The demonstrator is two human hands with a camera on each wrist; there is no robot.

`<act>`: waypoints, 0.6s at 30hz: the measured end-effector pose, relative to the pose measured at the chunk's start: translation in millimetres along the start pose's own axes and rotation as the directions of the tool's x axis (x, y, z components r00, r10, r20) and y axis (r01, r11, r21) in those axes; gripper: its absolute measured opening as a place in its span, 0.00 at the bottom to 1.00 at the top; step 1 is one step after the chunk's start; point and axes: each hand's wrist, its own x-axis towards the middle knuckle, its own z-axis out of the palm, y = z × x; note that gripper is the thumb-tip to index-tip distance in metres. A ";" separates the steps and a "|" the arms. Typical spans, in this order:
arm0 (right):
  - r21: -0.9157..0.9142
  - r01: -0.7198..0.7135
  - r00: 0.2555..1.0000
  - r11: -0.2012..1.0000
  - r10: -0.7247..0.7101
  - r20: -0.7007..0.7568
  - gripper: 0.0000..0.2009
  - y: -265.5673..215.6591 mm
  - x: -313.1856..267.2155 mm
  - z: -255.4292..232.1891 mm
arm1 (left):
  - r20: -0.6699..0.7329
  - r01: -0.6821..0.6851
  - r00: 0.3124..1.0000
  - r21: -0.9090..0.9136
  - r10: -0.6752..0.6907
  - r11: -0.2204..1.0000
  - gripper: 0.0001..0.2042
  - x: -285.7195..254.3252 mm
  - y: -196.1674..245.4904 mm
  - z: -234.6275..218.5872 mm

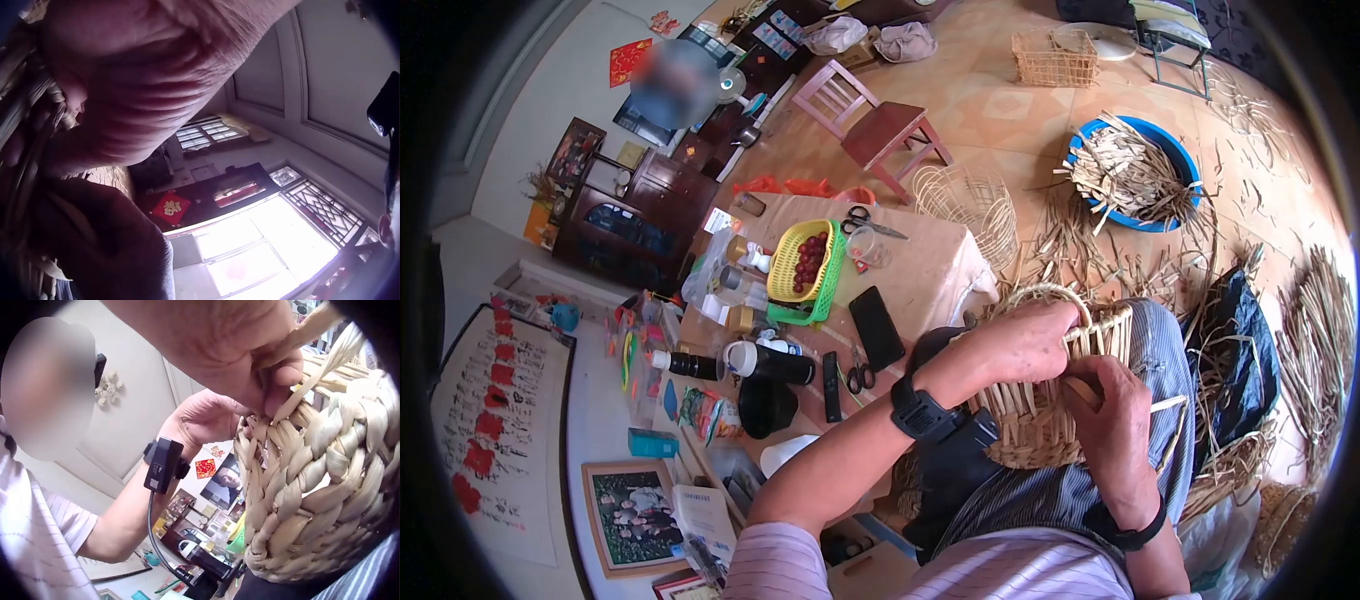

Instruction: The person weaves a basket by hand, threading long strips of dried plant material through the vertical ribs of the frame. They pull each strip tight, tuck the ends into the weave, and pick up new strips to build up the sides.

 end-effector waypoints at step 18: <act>-0.204 0.207 0.977 0.957 -0.213 -0.005 0.11 7.6 -5.8 5.4 | 0.072 -0.166 0.984 -0.001 0.165 0.986 0.14 3.3 -11.1 7.3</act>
